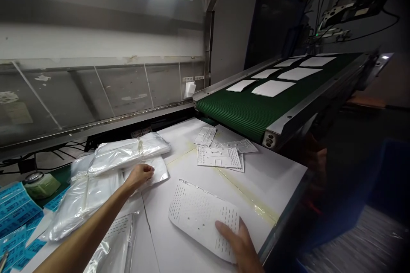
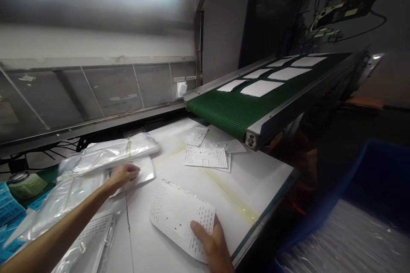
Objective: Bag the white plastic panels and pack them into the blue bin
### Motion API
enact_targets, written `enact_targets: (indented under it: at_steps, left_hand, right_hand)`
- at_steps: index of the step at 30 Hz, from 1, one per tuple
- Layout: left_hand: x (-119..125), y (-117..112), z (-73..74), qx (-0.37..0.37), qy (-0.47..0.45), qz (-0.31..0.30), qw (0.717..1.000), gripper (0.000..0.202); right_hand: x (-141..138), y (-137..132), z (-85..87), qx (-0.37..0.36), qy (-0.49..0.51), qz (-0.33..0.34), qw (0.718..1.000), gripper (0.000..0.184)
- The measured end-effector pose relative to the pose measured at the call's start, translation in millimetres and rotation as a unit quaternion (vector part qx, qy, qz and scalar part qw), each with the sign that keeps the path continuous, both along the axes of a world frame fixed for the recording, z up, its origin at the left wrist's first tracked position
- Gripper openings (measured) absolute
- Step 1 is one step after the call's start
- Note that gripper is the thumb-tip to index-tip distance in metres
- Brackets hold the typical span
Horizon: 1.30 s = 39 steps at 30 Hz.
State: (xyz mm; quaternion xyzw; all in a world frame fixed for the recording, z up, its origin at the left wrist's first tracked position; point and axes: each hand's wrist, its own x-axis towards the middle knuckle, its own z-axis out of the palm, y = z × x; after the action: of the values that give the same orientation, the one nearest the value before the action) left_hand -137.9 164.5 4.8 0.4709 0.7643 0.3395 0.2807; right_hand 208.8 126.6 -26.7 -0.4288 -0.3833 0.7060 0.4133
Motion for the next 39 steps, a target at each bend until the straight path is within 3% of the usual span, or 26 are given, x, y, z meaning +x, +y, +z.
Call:
enact_targets:
  at_steps: [5,10,14,17,19,22,25,34,36,39]
  left_hand:
    - [0,-4,9.7,0.056,-0.082,0.017,0.995,0.04]
    - [11,-10,30.4,0.103,-0.134,0.038,0.985,0.039]
    - [52,-30,47.2,0.115,-0.177,0.008,0.977,0.034]
    - [97,-46,51.7,0.108,-0.235,-0.048,0.965,0.03]
    - [124,-53,51.2,0.097,-0.276,-0.077,0.953,0.029]
    - [148,-63,48.8,0.063,-0.316,-0.117,0.939,0.029]
    - [152,-71,46.9,0.034,-0.323,-0.152,0.934,0.031]
    - [151,-84,47.6,0.016,-0.306,-0.153,0.939,0.028]
    - [148,-84,43.2,0.014,-0.258,-0.166,0.952,0.023]
    - [139,-78,34.3,0.041,-0.099,-0.163,0.981,0.017]
  right_hand:
    - [-2,2,-0.1,0.049,0.01,0.043,0.998,0.052]
    - [-5,3,1.4,0.038,0.008,-0.014,0.999,0.053]
    - [-10,1,-1.3,0.028,-0.001,-0.086,0.996,0.057]
    - [-25,-2,4.9,0.082,-0.037,-0.128,0.988,0.061]
    - [-39,-5,13.3,0.144,-0.05,-0.116,0.981,0.057]
    - [-53,-9,25.4,0.207,-0.047,-0.049,0.976,0.047]
    - [-54,-13,29.5,0.211,-0.061,-0.017,0.975,0.035]
    - [-42,-16,15.8,0.23,-0.165,-0.076,0.956,0.026]
    - [-40,-12,20.2,0.239,-0.184,-0.098,0.949,0.027]
    - [-29,-3,31.2,0.211,-0.121,-0.081,0.967,0.034]
